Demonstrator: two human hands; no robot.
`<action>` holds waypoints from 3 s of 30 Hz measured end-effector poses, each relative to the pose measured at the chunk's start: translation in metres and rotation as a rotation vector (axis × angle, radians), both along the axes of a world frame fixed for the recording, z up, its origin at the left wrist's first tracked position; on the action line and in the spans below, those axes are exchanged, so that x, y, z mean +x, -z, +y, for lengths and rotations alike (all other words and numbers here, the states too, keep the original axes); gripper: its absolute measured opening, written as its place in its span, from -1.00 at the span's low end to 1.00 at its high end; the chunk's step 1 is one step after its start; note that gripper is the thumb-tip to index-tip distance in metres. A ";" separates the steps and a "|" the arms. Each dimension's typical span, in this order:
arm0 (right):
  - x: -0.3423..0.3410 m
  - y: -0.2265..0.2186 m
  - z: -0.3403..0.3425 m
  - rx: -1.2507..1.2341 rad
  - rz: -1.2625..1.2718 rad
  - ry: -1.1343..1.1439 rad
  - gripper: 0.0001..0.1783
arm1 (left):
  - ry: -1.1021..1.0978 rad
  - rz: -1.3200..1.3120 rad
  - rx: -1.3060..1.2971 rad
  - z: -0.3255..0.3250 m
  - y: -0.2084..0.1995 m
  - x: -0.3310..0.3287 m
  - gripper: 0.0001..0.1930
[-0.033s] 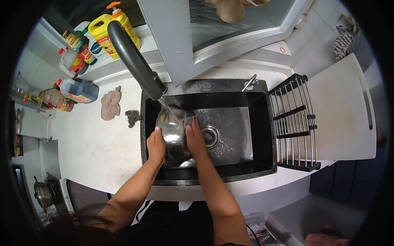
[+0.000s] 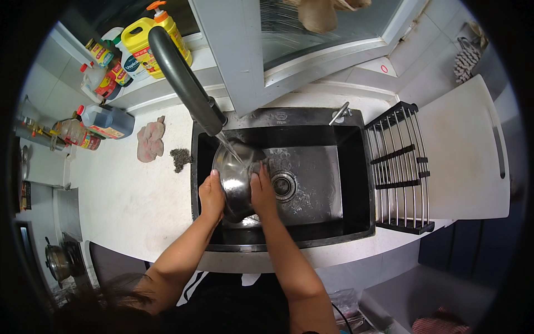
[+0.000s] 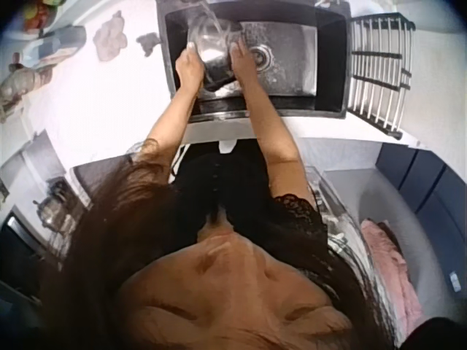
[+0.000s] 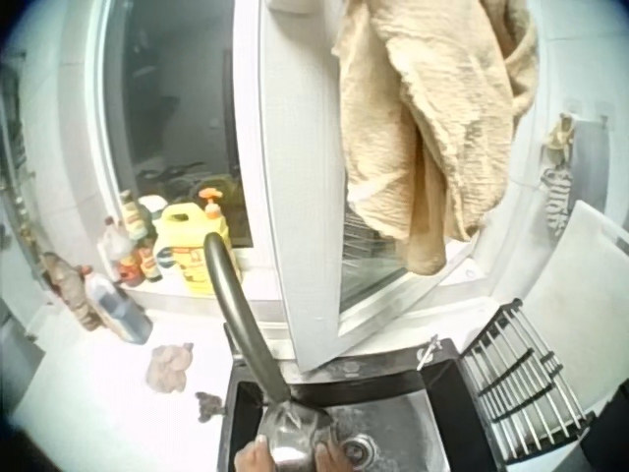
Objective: The person washes a black dish rack and a metal bowl in a kitchen sink using a sponge and running water. They scrub the rack and bowl thoroughly, rinse them, and then clean the sink basin with the sponge.
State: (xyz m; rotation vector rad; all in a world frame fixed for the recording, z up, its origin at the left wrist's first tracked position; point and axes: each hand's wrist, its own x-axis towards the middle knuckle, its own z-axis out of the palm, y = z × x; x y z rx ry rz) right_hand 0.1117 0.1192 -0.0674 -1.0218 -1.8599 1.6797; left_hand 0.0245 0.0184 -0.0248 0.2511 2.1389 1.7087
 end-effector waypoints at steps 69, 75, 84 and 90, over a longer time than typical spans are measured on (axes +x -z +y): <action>0.068 0.034 0.038 -0.899 -0.186 0.524 -0.34 | -0.353 -0.993 0.246 -0.024 0.040 -0.007 -0.53; 0.087 0.003 0.041 -1.093 0.139 0.479 -0.28 | 0.196 -0.754 -0.198 -0.038 0.036 -0.041 -0.46; 0.055 -0.059 0.034 -0.426 0.118 0.470 -0.69 | -0.018 0.250 -0.092 0.065 -0.018 -0.194 -0.23; 0.047 -0.077 0.012 -0.326 0.065 0.269 -0.78 | 0.274 0.110 -0.015 0.052 -0.033 -0.206 -0.30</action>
